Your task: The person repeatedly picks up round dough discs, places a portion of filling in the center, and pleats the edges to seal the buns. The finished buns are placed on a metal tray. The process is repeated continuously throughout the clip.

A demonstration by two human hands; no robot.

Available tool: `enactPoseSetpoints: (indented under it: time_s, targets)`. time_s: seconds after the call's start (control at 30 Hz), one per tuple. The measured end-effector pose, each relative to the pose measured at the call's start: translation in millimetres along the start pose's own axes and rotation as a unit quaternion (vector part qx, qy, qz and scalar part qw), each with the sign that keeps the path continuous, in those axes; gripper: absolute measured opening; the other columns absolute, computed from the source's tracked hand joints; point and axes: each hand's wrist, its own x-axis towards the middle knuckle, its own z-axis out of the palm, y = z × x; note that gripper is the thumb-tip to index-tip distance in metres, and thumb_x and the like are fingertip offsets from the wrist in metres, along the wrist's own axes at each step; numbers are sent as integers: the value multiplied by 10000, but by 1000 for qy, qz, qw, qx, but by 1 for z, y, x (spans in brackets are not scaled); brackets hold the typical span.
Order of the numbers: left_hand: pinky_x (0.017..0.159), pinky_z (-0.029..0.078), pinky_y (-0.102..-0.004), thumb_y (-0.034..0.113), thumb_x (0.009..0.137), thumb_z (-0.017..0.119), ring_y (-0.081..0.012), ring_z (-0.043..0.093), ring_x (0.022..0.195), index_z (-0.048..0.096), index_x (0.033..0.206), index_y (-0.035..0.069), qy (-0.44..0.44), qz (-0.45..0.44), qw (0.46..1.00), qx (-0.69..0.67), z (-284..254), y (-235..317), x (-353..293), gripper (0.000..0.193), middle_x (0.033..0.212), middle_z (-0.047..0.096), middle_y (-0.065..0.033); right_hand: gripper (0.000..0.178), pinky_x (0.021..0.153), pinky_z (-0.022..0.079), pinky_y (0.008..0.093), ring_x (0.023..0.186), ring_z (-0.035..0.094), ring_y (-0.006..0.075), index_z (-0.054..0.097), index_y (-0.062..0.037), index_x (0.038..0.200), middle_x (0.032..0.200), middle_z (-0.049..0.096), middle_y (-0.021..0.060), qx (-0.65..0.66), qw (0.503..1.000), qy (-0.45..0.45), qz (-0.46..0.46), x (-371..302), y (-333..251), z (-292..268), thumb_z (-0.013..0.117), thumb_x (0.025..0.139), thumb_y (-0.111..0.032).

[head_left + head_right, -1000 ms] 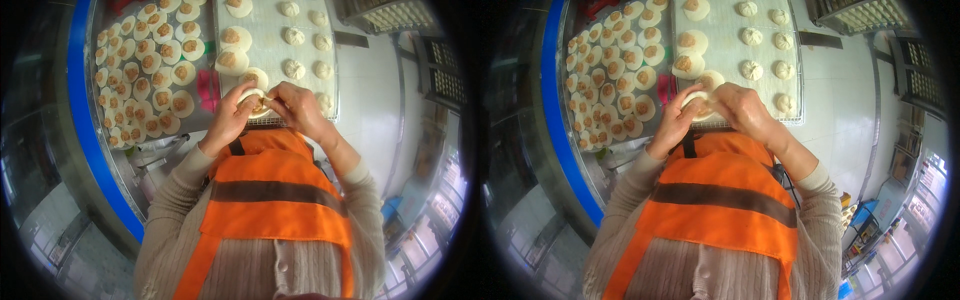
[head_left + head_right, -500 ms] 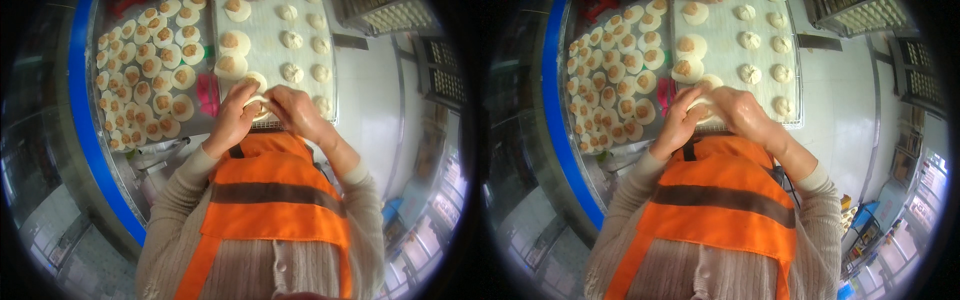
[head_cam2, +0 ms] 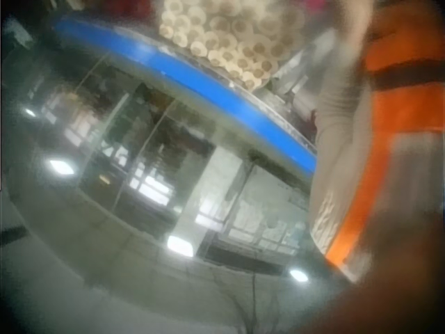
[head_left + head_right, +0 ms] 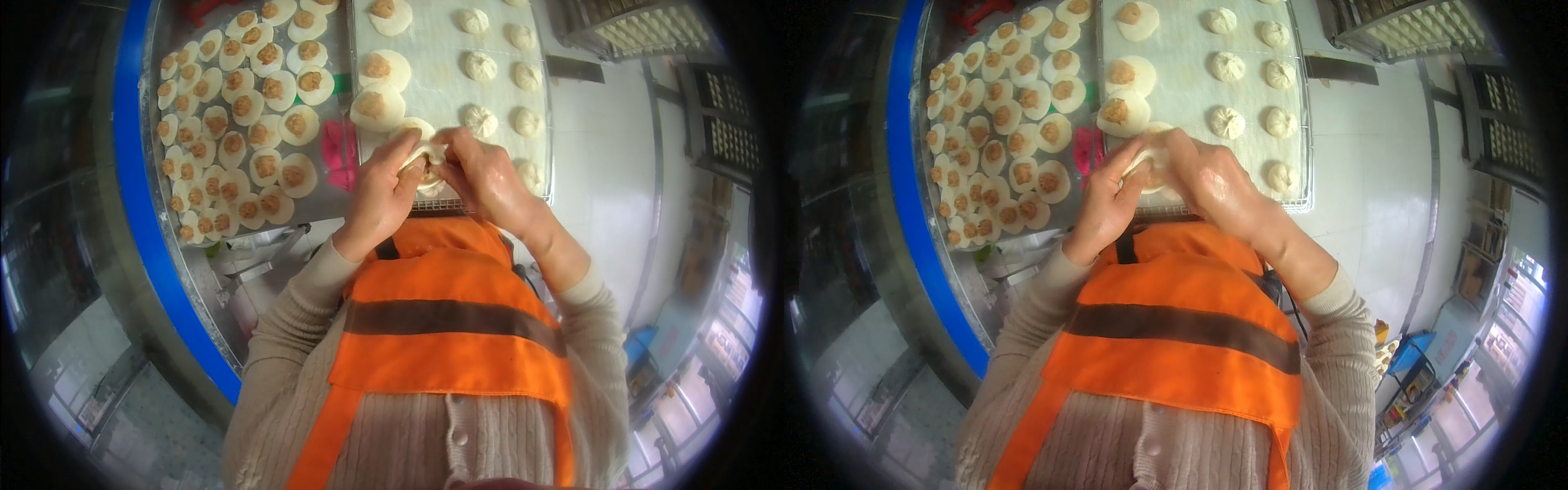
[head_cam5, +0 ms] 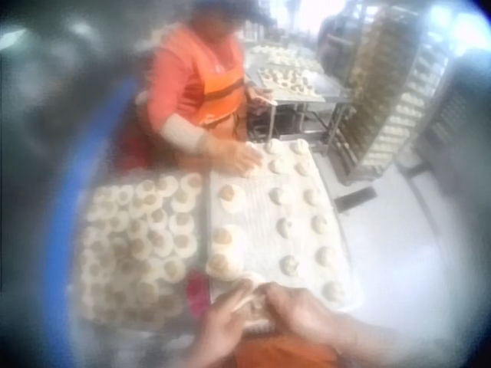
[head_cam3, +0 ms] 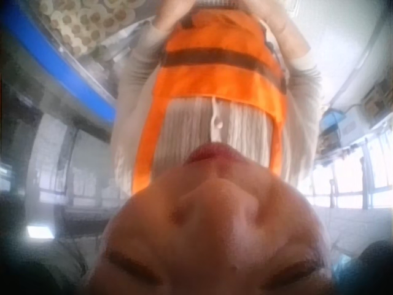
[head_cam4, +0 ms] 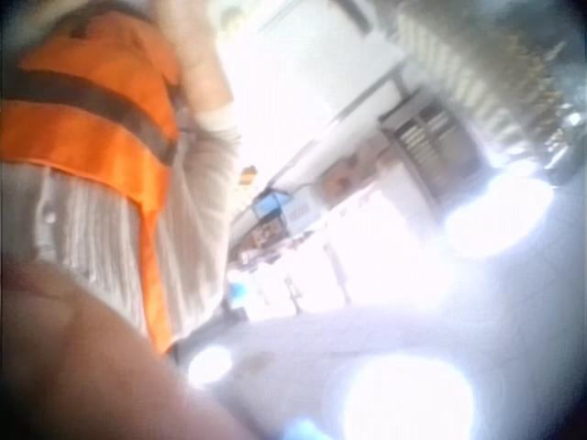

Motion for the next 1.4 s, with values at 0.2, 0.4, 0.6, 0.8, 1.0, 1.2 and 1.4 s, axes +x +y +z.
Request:
enactPoseSetpoints:
  time_s: [0.2, 0.4, 0.6, 0.8, 1.0, 1.2, 1.4]
  targets:
    - [956, 461, -416, 41, 907, 592, -415, 554, 1132, 510, 1321, -26, -15, 16, 998, 62, 0, 2, 4, 427, 1247, 580, -251, 153, 597, 474, 404, 686, 606, 386, 535, -7, 1002, 790, 611, 194, -9, 998, -10, -59, 5, -10, 0, 629, 882, 13]
    - [998, 432, -401, 211, 1005, 491, -326, 537, 1179, 480, 1377, -15, -39, 8, 996, -83, -4, 6, 5, 435, 1288, 589, -171, 108, 577, 475, 344, 627, 606, 303, 551, -6, 979, 728, 603, 147, 5, 999, 33, 16, 5, -13, -4, 628, 904, 7]
    - [788, 471, -315, 543, 1044, 316, -153, 579, 974, 579, 1215, 102, -21, -231, 746, -624, 18, 7, 14, 541, 1082, 618, -19, 130, 594, 486, 410, 704, 613, 374, 580, -47, 990, 791, 592, 168, 34, 997, 64, 1, 6, -16, -3, 624, 876, -4]
    - [620, 448, -273, 601, 1010, 370, -100, 585, 822, 596, 1047, 132, 3, -303, 769, -563, 27, 9, 18, 522, 913, 618, 12, 334, 632, 504, 403, 736, 609, 374, 608, -59, 1098, 830, 580, 154, -45, 996, 50, -54, 5, -12, -6, 643, 784, 49]
    - [477, 459, -244, 591, 997, 426, -98, 604, 738, 577, 1010, 122, -36, -336, 791, -510, 22, -4, 16, 493, 893, 615, -3, 319, 619, 493, 406, 758, 607, 377, 619, -23, 1060, 868, 594, 161, 16, 998, -7, -57, 2, -9, -9, 647, 758, 75]
    - [478, 482, -259, 565, 1015, 400, -105, 601, 664, 569, 1032, 85, -46, -344, 805, -482, 15, 3, 17, 508, 831, 613, -18, 279, 618, 492, 399, 746, 594, 360, 597, 17, 1036, 872, 586, 189, 71, 997, -22, -35, 3, -10, -6, 606, 762, 73]
    - [538, 521, -254, 562, 1029, 347, -113, 617, 702, 575, 1076, 49, -53, -269, 844, -462, 12, 15, 11, 564, 868, 622, -36, 171, 617, 477, 381, 700, 598, 327, 583, -10, 1021, 835, 590, 131, 1, 997, -53, -61, 0, -14, -10, 669, 873, -8]
